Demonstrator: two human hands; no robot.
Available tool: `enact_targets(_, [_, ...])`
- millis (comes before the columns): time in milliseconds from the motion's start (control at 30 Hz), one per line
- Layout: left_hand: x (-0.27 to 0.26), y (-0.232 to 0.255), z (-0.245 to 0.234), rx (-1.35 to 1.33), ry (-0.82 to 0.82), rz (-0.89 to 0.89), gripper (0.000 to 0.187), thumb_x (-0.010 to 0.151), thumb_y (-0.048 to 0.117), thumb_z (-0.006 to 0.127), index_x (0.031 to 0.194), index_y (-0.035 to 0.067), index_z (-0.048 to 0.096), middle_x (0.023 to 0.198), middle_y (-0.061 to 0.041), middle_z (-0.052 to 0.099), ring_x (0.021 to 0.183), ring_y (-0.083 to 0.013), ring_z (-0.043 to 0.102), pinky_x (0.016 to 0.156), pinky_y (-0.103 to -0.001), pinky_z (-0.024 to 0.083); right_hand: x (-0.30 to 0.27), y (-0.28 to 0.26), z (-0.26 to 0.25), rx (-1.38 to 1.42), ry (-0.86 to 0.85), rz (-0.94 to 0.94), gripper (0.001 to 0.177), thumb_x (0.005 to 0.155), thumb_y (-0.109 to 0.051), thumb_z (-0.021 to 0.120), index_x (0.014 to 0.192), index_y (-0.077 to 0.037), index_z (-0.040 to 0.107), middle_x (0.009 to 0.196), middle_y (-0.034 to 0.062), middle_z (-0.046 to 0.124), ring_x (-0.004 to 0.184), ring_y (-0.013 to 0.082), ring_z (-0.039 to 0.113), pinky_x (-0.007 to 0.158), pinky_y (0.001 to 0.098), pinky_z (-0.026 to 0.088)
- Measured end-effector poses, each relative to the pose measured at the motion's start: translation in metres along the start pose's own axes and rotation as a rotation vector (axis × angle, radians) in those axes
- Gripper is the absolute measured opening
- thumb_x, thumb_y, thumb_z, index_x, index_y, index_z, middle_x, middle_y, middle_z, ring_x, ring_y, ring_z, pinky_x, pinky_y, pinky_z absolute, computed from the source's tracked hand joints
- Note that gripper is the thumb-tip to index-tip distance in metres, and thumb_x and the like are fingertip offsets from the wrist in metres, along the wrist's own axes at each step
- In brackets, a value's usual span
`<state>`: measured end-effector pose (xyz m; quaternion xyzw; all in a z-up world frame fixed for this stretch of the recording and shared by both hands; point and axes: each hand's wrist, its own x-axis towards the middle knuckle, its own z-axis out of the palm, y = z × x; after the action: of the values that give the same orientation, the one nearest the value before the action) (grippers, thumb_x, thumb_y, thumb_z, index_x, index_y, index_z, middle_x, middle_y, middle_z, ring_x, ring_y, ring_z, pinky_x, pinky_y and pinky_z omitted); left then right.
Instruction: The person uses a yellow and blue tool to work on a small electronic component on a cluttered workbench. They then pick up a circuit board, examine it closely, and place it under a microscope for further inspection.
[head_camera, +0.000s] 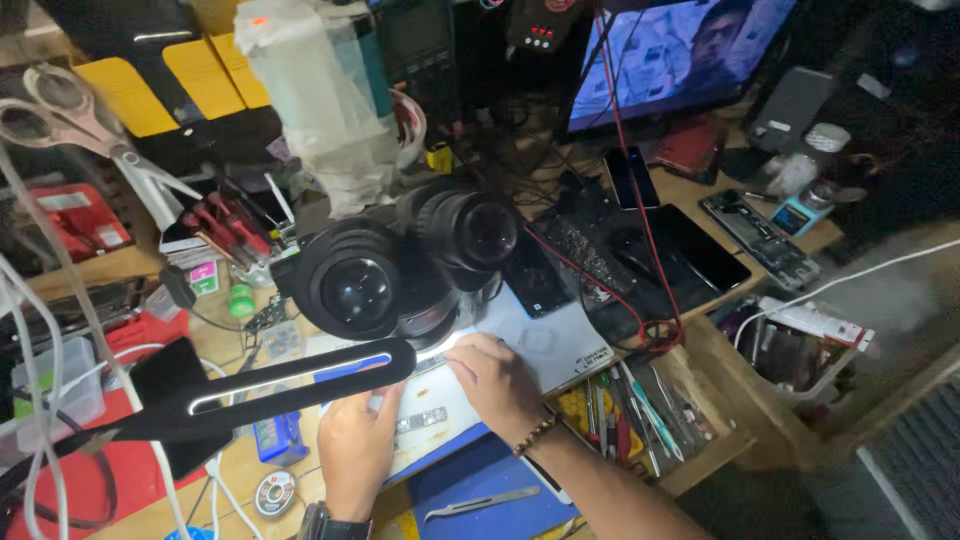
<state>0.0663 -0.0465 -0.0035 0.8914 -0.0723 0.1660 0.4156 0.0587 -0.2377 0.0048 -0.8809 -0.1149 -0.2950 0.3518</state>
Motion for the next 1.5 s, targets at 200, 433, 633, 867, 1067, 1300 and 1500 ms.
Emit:
enact_targets(200, [-0.001,-0.005,0.004,0.042,-0.012,-0.044,0.025,0.087,0.026,0.072,0.101,0.006,0.077,0.084,-0.017,0.074,0.068,-0.0334,0.067,0.068,-0.045,0.051,-0.001,-0.001,-0.005,0.029,0.01,0.002,0.007,0.088,-0.011,0.072,0.095,-0.008,0.072,0.099,0.0073,0.071,0.091,0.0314,0.07,0.076,0.0407,0.057])
enact_targets(433, [0.0,-0.011,0.009,0.053,0.009,-0.04,0.025,0.09,0.026,0.069,0.103,0.005,0.077,0.086,-0.021,0.073,0.075,-0.037,0.069,0.072,-0.045,0.052,-0.001,-0.001,-0.008,0.064,0.007,0.018,0.007,0.09,-0.011,0.071,0.096,-0.008,0.072,0.098,0.0086,0.07,0.091,0.0323,0.07,0.077,0.0415,0.056])
enact_targets(633, [0.002,-0.003,0.007,0.027,0.131,0.159,0.022,0.092,0.022,0.069,0.105,0.004,0.076,0.089,-0.018,0.074,0.081,-0.0356,0.07,0.076,-0.042,0.052,-0.001,0.002,-0.008,0.035,-0.018,0.03,0.011,0.089,-0.01,0.069,0.1,-0.006,0.07,0.103,0.0111,0.07,0.094,0.0338,0.069,0.08,0.0429,0.056])
enact_targets(867, [0.004,-0.003,0.007,0.111,0.178,0.2,0.025,0.091,0.025,0.072,0.105,0.005,0.077,0.101,-0.015,0.076,0.093,-0.0339,0.071,0.085,-0.043,0.052,-0.003,0.005,-0.005,0.062,-0.025,0.04,0.011,0.09,-0.009,0.068,0.1,-0.008,0.071,0.101,0.0094,0.07,0.095,0.0316,0.069,0.082,0.0415,0.055])
enact_targets(1067, [0.007,-0.012,0.011,0.083,0.106,0.053,0.03,0.091,0.026,0.072,0.111,0.004,0.076,0.108,-0.018,0.075,0.103,-0.0352,0.07,0.092,-0.041,0.051,-0.003,0.007,-0.003,0.048,-0.027,0.056,0.011,0.09,-0.009,0.069,0.1,-0.007,0.072,0.101,0.0088,0.07,0.094,0.0296,0.07,0.083,0.04,0.056])
enact_targets(1300, [0.006,-0.01,0.012,0.077,0.124,0.042,0.029,0.091,0.026,0.072,0.11,0.004,0.076,0.108,-0.017,0.075,0.103,-0.034,0.07,0.093,-0.041,0.051,-0.003,0.007,-0.004,0.056,-0.021,0.036,0.012,0.09,-0.009,0.069,0.101,-0.005,0.072,0.102,0.0098,0.07,0.095,0.0304,0.069,0.084,0.0402,0.056])
enact_targets(1500, [0.006,-0.005,0.012,0.033,0.133,0.01,0.029,0.09,0.025,0.073,0.109,0.004,0.076,0.107,-0.016,0.076,0.102,-0.0323,0.071,0.092,-0.039,0.052,-0.004,0.007,-0.003,0.026,-0.034,0.06,0.012,0.089,-0.009,0.069,0.099,-0.005,0.071,0.102,0.0095,0.07,0.094,0.0302,0.07,0.082,0.0404,0.056])
